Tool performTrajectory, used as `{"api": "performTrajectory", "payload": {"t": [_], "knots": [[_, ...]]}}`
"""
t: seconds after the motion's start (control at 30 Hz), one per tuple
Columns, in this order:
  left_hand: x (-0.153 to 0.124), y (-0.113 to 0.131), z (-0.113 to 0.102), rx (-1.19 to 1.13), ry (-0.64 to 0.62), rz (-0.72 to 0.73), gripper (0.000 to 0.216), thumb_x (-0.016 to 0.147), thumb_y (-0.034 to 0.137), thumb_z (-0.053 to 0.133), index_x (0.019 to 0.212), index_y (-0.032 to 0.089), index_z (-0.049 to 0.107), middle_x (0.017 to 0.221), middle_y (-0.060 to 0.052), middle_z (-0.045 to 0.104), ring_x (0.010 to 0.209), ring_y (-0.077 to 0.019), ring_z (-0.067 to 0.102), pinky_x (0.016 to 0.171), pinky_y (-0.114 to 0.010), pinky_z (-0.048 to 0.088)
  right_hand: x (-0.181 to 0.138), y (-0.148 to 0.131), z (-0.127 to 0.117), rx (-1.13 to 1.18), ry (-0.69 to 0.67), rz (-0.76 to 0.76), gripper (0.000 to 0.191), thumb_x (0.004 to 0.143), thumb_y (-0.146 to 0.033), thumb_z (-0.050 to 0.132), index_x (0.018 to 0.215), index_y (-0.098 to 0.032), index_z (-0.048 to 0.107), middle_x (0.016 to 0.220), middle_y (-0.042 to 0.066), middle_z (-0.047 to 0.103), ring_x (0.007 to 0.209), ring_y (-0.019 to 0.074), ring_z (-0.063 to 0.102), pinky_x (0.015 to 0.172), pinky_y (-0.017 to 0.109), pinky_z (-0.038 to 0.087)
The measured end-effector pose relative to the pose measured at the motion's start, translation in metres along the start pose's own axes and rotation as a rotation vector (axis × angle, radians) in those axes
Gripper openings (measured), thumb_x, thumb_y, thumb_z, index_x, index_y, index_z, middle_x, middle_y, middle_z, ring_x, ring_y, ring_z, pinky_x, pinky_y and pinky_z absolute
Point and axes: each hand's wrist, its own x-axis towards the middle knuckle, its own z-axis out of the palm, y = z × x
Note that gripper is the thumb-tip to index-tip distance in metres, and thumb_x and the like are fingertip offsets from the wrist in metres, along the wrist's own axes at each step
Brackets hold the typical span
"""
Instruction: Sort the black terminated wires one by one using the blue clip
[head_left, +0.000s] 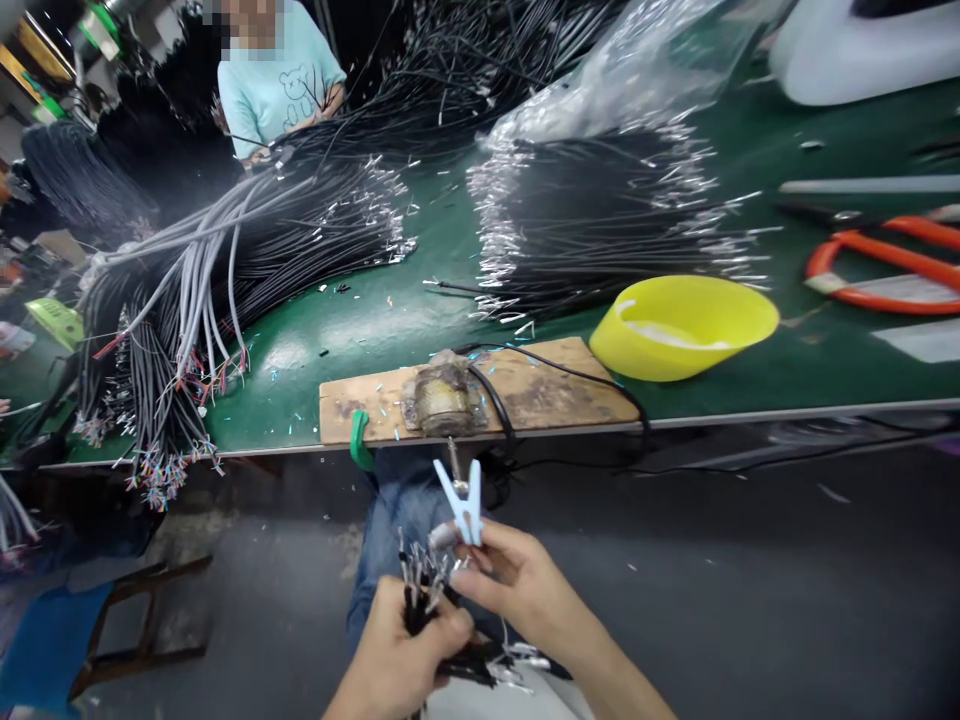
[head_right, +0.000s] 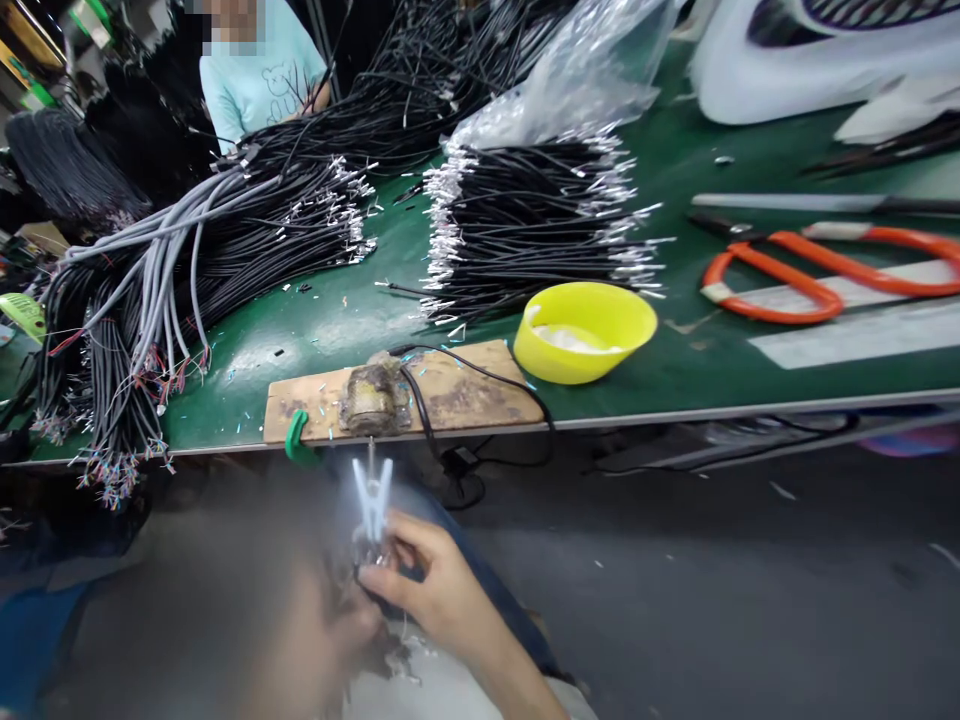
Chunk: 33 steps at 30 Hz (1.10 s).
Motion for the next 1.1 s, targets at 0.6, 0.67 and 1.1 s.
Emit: {"api": "performTrajectory", "payload": {"t": [0.6, 0.67, 1.1], "knots": [[0.004, 0.003, 0.006, -0.082, 0.038, -0.085, 0.061, 0.048, 0.073, 0.061, 0.063, 0.015, 0.049, 0.048, 0.006, 0.042, 0.041, -0.0047, 0.036, 0.038, -0.018, 0.028, -0.032, 0.016, -0.003, 0.237, -0.012, 0.221, 0.041, 0.069, -0.057, 0.061, 0.065, -0.016, 0.059, 0.043, -0.003, 0.047, 0.032, 0.0055, 0.031, 0.031, 0.021, 0.022], [0.007, 0.006, 0.009, -0.089, 0.134, -0.122, 0.063, 0.040, 0.072, 0.065, 0.063, 0.017, 0.044, 0.045, 0.008, 0.041, 0.040, -0.0045, 0.035, 0.038, -0.018, 0.028, -0.035, 0.020, 0.002, 0.271, -0.037, 0.220, 0.041, 0.071, -0.057, 0.059, 0.070, -0.016, 0.060, 0.046, -0.003, 0.047, 0.033, 0.0057, 0.033, 0.032, 0.020, 0.023], [0.008, -0.010, 0.022, -0.109, 0.235, -0.086, 0.065, 0.050, 0.077, 0.055, 0.070, 0.016, 0.044, 0.040, 0.010, 0.040, 0.028, -0.0026, 0.032, 0.029, -0.016, 0.017, -0.035, 0.027, 0.007, 0.132, 0.153, 0.196, 0.033, 0.062, -0.045, 0.072, 0.076, -0.018, 0.062, 0.057, -0.002, 0.053, 0.054, 0.0112, 0.051, 0.052, 0.022, 0.043]]}}
